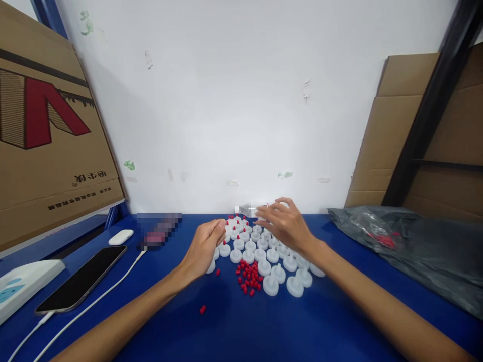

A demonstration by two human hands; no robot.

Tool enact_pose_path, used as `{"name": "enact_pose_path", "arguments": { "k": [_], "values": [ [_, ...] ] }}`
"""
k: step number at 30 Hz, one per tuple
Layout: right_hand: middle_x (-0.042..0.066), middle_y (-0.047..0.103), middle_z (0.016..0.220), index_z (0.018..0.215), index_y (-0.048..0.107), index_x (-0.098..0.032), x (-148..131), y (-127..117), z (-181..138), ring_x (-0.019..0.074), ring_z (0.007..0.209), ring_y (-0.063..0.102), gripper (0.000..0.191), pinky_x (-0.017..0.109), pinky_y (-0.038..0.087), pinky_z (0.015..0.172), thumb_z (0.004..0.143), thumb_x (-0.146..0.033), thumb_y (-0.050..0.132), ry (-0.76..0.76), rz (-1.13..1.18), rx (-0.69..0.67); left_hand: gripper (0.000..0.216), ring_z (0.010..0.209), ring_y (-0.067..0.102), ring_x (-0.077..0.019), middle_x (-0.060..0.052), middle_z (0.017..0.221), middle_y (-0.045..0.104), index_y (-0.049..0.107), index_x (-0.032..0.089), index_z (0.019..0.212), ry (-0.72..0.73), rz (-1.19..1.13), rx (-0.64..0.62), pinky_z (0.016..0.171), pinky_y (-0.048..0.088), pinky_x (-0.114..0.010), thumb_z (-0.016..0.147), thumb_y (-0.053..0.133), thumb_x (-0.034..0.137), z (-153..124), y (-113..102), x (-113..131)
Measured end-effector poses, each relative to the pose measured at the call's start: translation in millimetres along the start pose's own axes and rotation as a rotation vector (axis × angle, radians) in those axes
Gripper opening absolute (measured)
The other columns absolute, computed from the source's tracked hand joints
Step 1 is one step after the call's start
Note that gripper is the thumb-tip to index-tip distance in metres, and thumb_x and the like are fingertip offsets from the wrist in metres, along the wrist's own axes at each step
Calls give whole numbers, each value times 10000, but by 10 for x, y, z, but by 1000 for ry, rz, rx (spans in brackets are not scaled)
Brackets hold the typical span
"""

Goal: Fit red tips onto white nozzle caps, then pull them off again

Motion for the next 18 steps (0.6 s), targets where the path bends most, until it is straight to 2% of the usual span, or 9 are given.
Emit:
{"name": "enact_pose_path", "arguments": {
  "k": [2, 5, 7, 11, 14, 18],
  "values": [
    [48, 750, 1065, 1060, 677, -225, 80, -24, -14, 217, 906, 648, 120, 453, 405, 956, 961, -234, 611, 118, 30, -4, 462, 560, 296, -124, 43, 604, 303, 288, 209, 639, 33, 38, 50, 548, 272, -285, 1013, 333, 478, 4, -42, 2],
    [81, 708, 1102, 1030, 668, -203, -41, -54, 45, 237, 1021, 611, 99, 423, 409, 932, 958, -230, 605, 176, 117, -33, 398, 634, 393, -143, 29, 640, 409, 378, 200, 663, 137, 200, 57, 611, 322, -290, 1007, 378, 400, 0, -45, -9],
    [94, 682, 1072, 1022, 673, -196, -228, -61, 108, 238, 1008, 597, 111, 400, 413, 900, 954, -263, 616, 142, 155, -68, 307, 708, 454, -161, 17, 705, 502, 467, 196, 735, 178, 283, 49, 661, 352, -297, 999, 410, 342, -8, -23, -22],
    [18, 689, 855, 971, 683, -203, -555, -19, 174, 172, 814, 614, 120, 373, 386, 908, 965, -300, 614, 52, 324, -165, 210, 771, 490, -179, 1, 791, 570, 536, 199, 828, 198, 351, 136, 719, 386, -317, 989, 433, 287, -2, -22, -20],
    [-15, 710, 790, 960, 700, -209, -667, 45, 165, 141, 744, 623, 101, 350, 368, 909, 967, -268, 619, 32, 407, -250, 180, 786, 492, -186, -8, 809, 585, 554, 199, 846, 237, 389, 212, 743, 393, -329, 977, 445, 257, 14, -66, 12],
    [-8, 737, 790, 927, 728, -229, -727, 121, 131, 157, 757, 628, 90, 352, 364, 875, 950, -250, 644, 18, 424, -365, 165, 781, 493, -186, -11, 812, 592, 553, 200, 837, 266, 395, 242, 751, 400, -337, 966, 455, 231, 19, -97, 34]
  ]
}}
Point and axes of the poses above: each hand's wrist, its own z-axis towards the middle knuckle, its own y-axis out of the palm, x = y × z, the point moved 1 cm from there along z, towards the middle knuckle
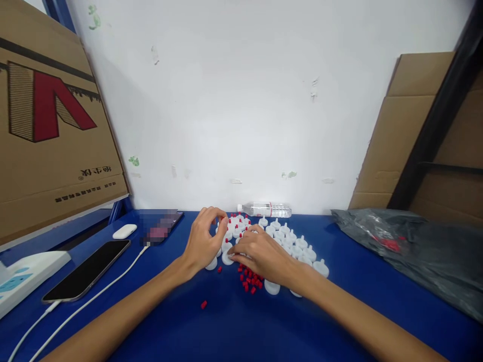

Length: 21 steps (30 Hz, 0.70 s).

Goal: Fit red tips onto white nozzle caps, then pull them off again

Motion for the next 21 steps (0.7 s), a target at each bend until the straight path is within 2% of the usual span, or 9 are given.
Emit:
{"name": "enact_pose_path", "arguments": {
  "k": [3, 7, 10, 13, 16, 19, 21],
  "values": [
    [0, 732, 761, 914, 731, -233, -9, 40, -10, 171, 753, 617, 107, 358, 364, 840, 954, -233, 632, 3, -5, -58, 163, 792, 500, -188, -12, 825, 604, 555, 203, 842, 8, 6, -13, 763, 408, -340, 971, 456, 224, -13, 16, -7],
    [12, 746, 837, 1048, 710, -237, -6, 18, -10, 185, 788, 628, 121, 366, 375, 837, 943, -238, 648, 42, -18, -49, 150, 817, 506, -195, -20, 842, 606, 555, 203, 854, 33, 28, -25, 778, 419, -348, 971, 462, 215, -26, 44, -25],
    [15, 749, 871, 1064, 698, -232, 47, -67, 0, 188, 816, 645, 132, 376, 387, 873, 955, -247, 626, 104, -26, 38, 119, 855, 512, -204, -31, 863, 599, 557, 201, 880, 76, 45, -43, 800, 426, -358, 959, 468, 199, -23, 46, -31],
    [32, 749, 926, 1042, 694, -214, 182, -184, -20, 195, 856, 653, 138, 391, 398, 901, 976, -220, 573, 166, -88, 180, 99, 879, 511, -209, -39, 876, 595, 564, 195, 893, 156, 47, -95, 815, 430, -365, 941, 480, 179, -19, 28, -29],
    [81, 730, 1041, 1060, 684, -184, 371, -276, -88, 225, 950, 641, 162, 406, 417, 896, 978, -198, 545, 144, -230, 266, 110, 839, 494, -210, -48, 825, 596, 568, 191, 841, 300, 58, -235, 777, 432, -362, 926, 497, 183, -24, 13, -14],
    [106, 717, 1062, 1075, 679, -170, 547, -302, -172, 237, 950, 634, 184, 421, 431, 883, 979, -176, 522, 85, -362, 245, 182, 765, 470, -205, -46, 728, 575, 565, 196, 746, 427, 108, -423, 743, 429, -362, 919, 509, 207, -48, 27, 5],
    [103, 717, 1047, 1072, 678, -171, 623, -292, -213, 232, 935, 636, 181, 426, 431, 892, 974, -162, 525, 56, -405, 220, 213, 741, 467, -201, -39, 689, 555, 559, 199, 703, 453, 136, -499, 746, 429, -364, 913, 522, 213, -71, 53, 15]
  ]
}}
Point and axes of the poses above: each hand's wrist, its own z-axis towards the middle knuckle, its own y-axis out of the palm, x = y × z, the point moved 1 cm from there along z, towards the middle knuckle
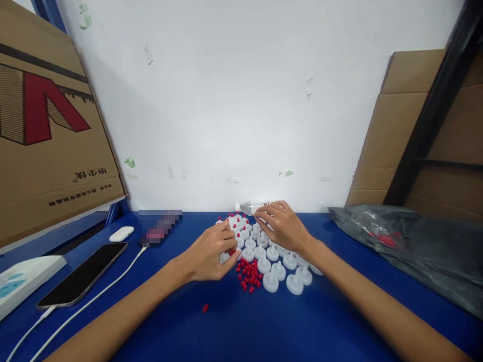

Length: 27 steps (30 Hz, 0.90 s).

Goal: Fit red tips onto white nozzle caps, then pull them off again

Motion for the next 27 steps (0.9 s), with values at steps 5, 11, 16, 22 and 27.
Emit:
{"name": "enact_pose_path", "arguments": {
  "k": [5, 11, 16, 22, 27],
  "values": [
    [95, 715, 1047, 1061, 674, -172, 5, 46, -22, 230, 939, 633, 185, 438, 424, 906, 973, -153, 513, -66, -27, -32, 119, 809, 499, -209, -47, 771, 590, 608, 199, 785, -6, -19, -74, 738, 436, -345, 897, 584, 230, -4, 89, 52],
    [78, 705, 1045, 1052, 660, -172, -49, 1, 4, 222, 924, 615, 184, 434, 410, 913, 967, -143, 499, -139, -40, -29, 82, 910, 505, -233, -61, 918, 625, 643, 208, 950, -39, -45, -115, 796, 453, -358, 888, 595, 231, -1, 77, 100],
    [60, 705, 950, 1060, 652, -171, -167, -139, 69, 207, 862, 603, 173, 400, 416, 882, 967, -160, 507, -237, -21, 47, 152, 869, 489, -227, -65, 883, 625, 611, 182, 932, -78, -5, 60, 783, 439, -373, 915, 465, 139, -9, 38, -2],
    [44, 685, 853, 1058, 661, -174, -815, -256, 157, 202, 810, 587, 288, 399, 402, 915, 993, -398, 493, -385, 214, -23, 179, 831, 476, -220, -62, 847, 628, 587, 174, 901, -201, 34, 339, 764, 431, -380, 947, 419, 134, -29, -15, -153],
    [66, 675, 1147, 1168, 607, -211, -1264, -200, 74, 191, 990, 576, 371, 366, 385, 938, 1016, -501, 431, -472, 359, -249, 161, 849, 475, -222, -59, 858, 624, 591, 174, 912, -211, 55, 380, 770, 433, -380, 930, 440, 122, -26, -25, -148]
  ]
}}
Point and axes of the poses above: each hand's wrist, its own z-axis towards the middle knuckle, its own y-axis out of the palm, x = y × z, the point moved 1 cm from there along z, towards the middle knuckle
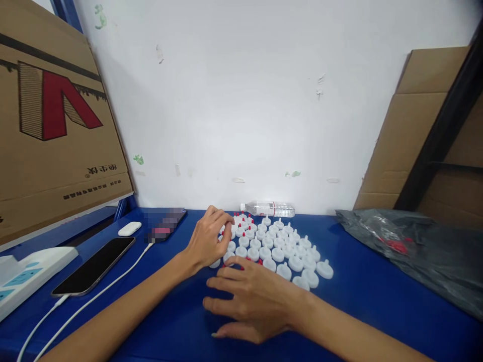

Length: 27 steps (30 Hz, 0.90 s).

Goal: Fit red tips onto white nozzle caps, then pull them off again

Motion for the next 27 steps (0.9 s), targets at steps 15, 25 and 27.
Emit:
{"name": "enact_pose_path", "arguments": {
  "k": [15, 25, 27],
  "values": [
    [51, 647, 892, 934, 633, -176, 173, 85, -92, 228, 967, 538, 92, 426, 320, 1042, 885, -146, 561, 80, -204, -137, 159, 857, 470, -219, -58, 876, 621, 596, 172, 910, 11, 0, 20, 778, 434, -381, 929, 450, 110, -4, 17, -2],
    [94, 675, 1150, 1189, 598, -125, 158, 155, -91, 244, 1177, 506, 296, 468, 165, 1190, 905, -166, 525, 110, -148, -168, 169, 856, 471, -217, -61, 874, 622, 608, 173, 912, 10, -12, 10, 780, 445, -381, 925, 450, 115, -10, 14, 9],
    [80, 692, 1049, 1143, 616, -139, 171, 143, -99, 244, 1118, 530, 262, 474, 169, 1184, 895, -152, 534, 106, -153, -185, 173, 857, 475, -218, -62, 875, 627, 612, 176, 915, 9, -6, 10, 780, 448, -381, 924, 450, 115, -8, 15, 7]
  ]
}}
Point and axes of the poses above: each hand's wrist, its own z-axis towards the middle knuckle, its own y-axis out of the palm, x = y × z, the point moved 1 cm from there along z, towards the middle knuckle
